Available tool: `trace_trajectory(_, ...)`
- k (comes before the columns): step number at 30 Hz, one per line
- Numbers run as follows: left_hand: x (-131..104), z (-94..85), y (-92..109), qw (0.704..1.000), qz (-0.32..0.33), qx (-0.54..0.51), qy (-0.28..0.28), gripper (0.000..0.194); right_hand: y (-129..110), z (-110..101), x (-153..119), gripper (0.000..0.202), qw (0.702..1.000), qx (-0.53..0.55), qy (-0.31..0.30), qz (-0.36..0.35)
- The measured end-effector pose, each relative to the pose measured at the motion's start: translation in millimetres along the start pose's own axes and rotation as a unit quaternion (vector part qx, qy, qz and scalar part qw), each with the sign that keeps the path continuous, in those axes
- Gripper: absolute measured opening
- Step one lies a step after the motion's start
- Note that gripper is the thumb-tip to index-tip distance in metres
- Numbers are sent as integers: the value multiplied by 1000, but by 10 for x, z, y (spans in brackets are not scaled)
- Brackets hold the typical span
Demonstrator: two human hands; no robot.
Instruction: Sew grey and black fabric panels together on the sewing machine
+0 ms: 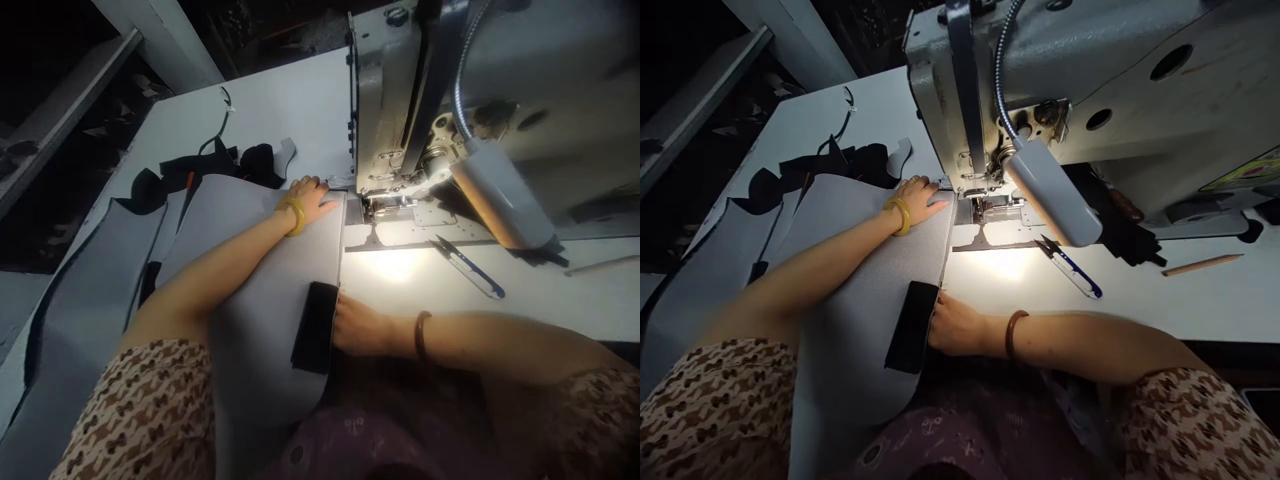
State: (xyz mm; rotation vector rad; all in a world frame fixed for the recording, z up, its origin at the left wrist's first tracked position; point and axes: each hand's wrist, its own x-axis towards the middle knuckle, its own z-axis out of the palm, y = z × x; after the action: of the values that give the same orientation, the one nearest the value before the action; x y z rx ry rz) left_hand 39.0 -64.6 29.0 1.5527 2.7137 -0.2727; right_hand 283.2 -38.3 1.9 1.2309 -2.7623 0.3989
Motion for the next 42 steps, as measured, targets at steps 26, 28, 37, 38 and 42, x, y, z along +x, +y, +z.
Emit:
trace_trajectory(26, 83, 127, 79, 953, -11, -301, 18, 14, -12, -114, -221, 12, 991, 48, 118, -50)
trace_trajectory(28, 119, 130, 78, 944, -29, -328, 12, 12, 53, -162, -253, 18, 986, -20, 167, 1)
trace_trajectory(37, 144, 19, 149, 932, -83, -353, -16, 14, -13, -88, -263, 25, 956, -202, 214, 17)
trace_trajectory(38, 149, 23, 149, 932, -84, -353, -18, 14, -22, -71, -262, 24, 955, -202, 219, 11)
trace_trajectory(42, 161, 6, 174, 928, -92, -359, -30, 14, -19, -57, -263, 21, 958, -173, 230, 3)
